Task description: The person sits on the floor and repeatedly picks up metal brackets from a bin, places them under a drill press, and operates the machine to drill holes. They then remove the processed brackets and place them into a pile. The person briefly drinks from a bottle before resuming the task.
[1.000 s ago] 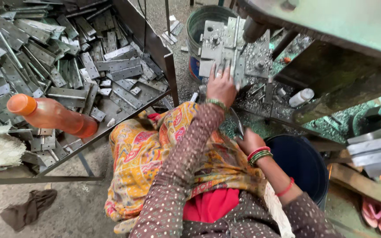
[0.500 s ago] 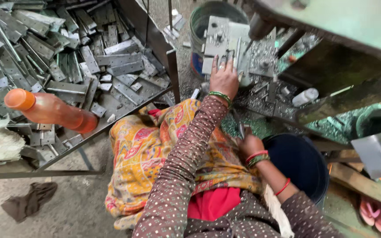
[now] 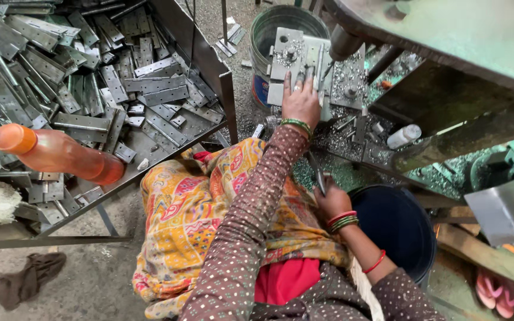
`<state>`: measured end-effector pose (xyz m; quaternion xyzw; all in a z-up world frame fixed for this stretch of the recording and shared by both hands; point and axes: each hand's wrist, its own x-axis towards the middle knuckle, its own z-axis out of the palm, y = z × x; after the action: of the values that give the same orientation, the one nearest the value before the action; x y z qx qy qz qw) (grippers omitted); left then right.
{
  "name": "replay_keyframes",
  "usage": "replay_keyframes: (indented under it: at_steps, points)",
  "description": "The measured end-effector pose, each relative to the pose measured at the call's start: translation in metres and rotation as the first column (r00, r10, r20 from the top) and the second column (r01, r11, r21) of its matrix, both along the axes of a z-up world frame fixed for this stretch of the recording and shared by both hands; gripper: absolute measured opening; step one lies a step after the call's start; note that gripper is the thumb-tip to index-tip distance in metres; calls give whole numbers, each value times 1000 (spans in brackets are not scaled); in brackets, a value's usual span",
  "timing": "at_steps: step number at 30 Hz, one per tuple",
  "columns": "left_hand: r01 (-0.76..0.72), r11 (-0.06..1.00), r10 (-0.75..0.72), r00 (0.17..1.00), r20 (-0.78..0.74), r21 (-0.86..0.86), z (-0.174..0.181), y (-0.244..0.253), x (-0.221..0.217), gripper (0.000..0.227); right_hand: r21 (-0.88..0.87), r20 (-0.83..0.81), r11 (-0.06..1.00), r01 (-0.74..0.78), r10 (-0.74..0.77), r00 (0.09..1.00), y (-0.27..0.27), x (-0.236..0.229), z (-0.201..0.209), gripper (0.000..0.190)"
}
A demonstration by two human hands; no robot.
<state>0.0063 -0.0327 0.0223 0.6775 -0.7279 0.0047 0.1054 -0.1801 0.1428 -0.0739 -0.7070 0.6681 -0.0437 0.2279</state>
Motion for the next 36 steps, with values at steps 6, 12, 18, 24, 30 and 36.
replay_keyframes:
  at_steps: [6, 12, 18, 24, 30, 36]
  points:
    - [23, 998, -23, 1000, -5, 60, 13, 4, 9, 34, 120, -141, 986, -118, 134, 981, -45, -8, 33, 58]
    - [10, 992, -5, 999, -40, 124, 20, -22, 18, 38, 93, -171, 990, -106, 121, 978, -41, -10, 42, 57]
    - [20, 992, -15, 999, -40, 122, 14, -31, 17, 39, -98, -55, 990, -99, 94, 994, -4, -9, -21, 63]
    - [70, 991, -71, 997, 10, 115, 22, -14, 18, 32, 10, -99, 998, -55, 56, 994, -33, -16, 39, 52]
    - [84, 944, -54, 993, 101, -318, 13, 88, -2, 34, -341, 173, 937, 69, -9, 985, -31, 3, 102, 39]
    - [144, 758, -258, 962, -89, -636, 2, 114, 17, 19, -484, 199, 873, 66, 37, 979, -17, 6, 106, 36]
